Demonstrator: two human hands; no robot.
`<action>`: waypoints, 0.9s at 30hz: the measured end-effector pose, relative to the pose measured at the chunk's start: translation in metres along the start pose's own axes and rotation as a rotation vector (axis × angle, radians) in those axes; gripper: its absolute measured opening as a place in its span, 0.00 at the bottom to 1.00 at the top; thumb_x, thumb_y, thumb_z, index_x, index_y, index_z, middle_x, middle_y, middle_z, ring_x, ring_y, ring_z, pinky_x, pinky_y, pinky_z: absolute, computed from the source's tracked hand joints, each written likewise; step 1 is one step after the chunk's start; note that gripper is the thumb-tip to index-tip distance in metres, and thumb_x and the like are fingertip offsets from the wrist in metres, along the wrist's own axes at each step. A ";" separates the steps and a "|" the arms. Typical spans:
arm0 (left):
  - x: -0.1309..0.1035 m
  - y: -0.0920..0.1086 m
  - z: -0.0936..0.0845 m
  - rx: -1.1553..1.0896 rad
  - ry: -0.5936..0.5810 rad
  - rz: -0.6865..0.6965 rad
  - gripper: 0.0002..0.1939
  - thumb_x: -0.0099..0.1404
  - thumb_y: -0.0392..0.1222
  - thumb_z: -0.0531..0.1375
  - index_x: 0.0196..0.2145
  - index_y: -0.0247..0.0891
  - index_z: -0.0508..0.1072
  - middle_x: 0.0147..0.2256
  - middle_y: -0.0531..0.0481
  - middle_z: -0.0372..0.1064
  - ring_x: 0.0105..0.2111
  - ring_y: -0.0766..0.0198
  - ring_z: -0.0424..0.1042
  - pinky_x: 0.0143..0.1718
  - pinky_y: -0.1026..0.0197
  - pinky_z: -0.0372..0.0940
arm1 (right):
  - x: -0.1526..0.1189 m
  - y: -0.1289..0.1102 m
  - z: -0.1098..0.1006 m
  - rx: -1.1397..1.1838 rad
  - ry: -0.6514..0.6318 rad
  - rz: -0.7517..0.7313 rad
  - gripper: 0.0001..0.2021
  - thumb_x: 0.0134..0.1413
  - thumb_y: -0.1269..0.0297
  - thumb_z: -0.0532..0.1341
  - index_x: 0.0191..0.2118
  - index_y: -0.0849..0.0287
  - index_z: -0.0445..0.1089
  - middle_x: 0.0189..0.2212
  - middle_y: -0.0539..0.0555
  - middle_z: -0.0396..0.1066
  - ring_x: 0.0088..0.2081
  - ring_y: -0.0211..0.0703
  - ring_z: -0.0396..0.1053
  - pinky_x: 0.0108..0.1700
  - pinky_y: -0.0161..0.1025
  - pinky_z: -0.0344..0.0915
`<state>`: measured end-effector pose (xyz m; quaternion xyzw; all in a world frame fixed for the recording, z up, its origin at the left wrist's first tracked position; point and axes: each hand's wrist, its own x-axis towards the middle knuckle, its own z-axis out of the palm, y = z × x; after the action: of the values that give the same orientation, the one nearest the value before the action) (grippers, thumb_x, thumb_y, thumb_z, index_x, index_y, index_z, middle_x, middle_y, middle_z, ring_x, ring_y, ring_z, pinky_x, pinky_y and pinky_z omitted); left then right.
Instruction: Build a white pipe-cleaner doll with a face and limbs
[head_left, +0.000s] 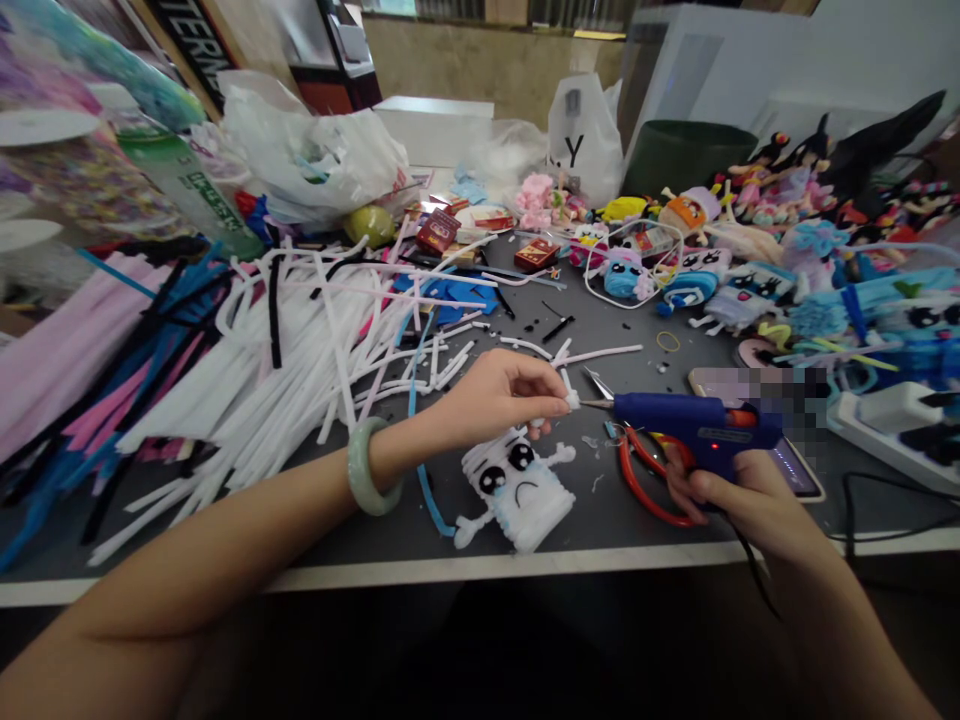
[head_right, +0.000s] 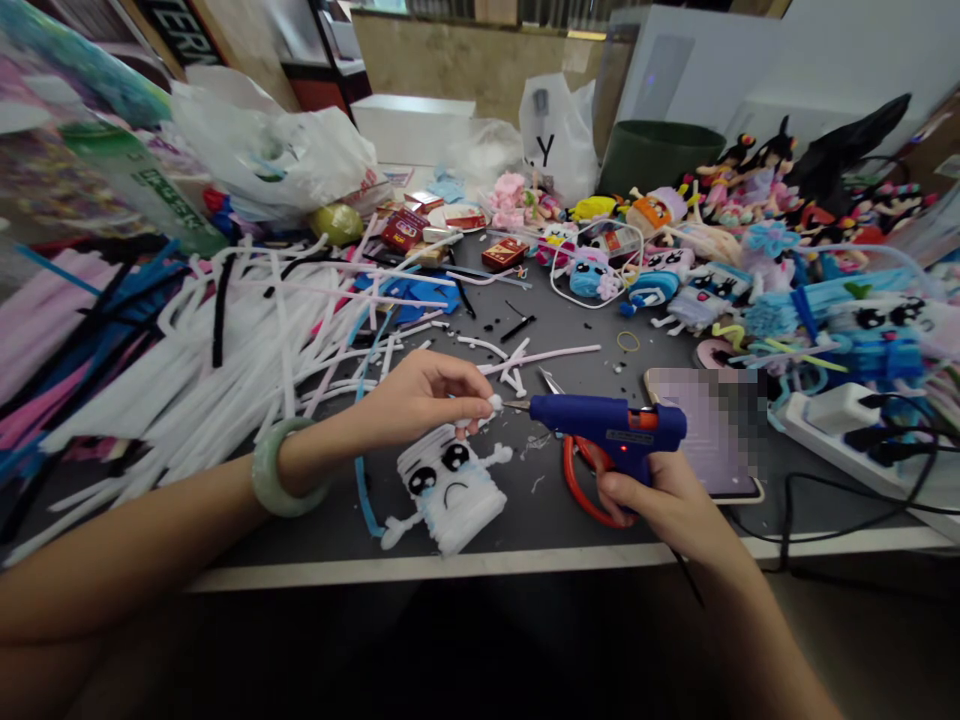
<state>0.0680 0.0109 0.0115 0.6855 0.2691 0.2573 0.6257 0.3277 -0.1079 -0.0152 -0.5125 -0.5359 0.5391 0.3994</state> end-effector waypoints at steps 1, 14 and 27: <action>0.000 0.000 0.000 -0.002 0.002 -0.003 0.05 0.57 0.37 0.64 0.29 0.32 0.73 0.20 0.54 0.69 0.19 0.71 0.68 0.23 0.67 0.67 | 0.000 0.000 -0.001 -0.002 -0.004 -0.001 0.17 0.49 0.49 0.65 0.32 0.59 0.65 0.16 0.46 0.62 0.17 0.33 0.58 0.19 0.33 0.55; -0.001 0.003 -0.004 0.026 0.018 0.024 0.06 0.57 0.38 0.64 0.28 0.32 0.73 0.20 0.53 0.69 0.20 0.71 0.69 0.23 0.67 0.67 | -0.001 -0.008 -0.002 -0.101 0.009 0.001 0.19 0.48 0.47 0.65 0.35 0.59 0.68 0.16 0.46 0.62 0.16 0.35 0.58 0.19 0.35 0.56; -0.002 0.037 -0.033 0.309 0.174 0.155 0.07 0.54 0.39 0.65 0.26 0.32 0.75 0.23 0.53 0.70 0.24 0.71 0.67 0.27 0.68 0.62 | 0.025 0.005 -0.028 -0.812 0.567 -0.045 0.16 0.47 0.50 0.62 0.28 0.60 0.72 0.18 0.50 0.66 0.21 0.40 0.61 0.22 0.36 0.54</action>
<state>0.0452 0.0306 0.0516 0.7674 0.3046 0.3186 0.4656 0.3517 -0.0796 -0.0200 -0.7416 -0.5837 0.1174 0.3091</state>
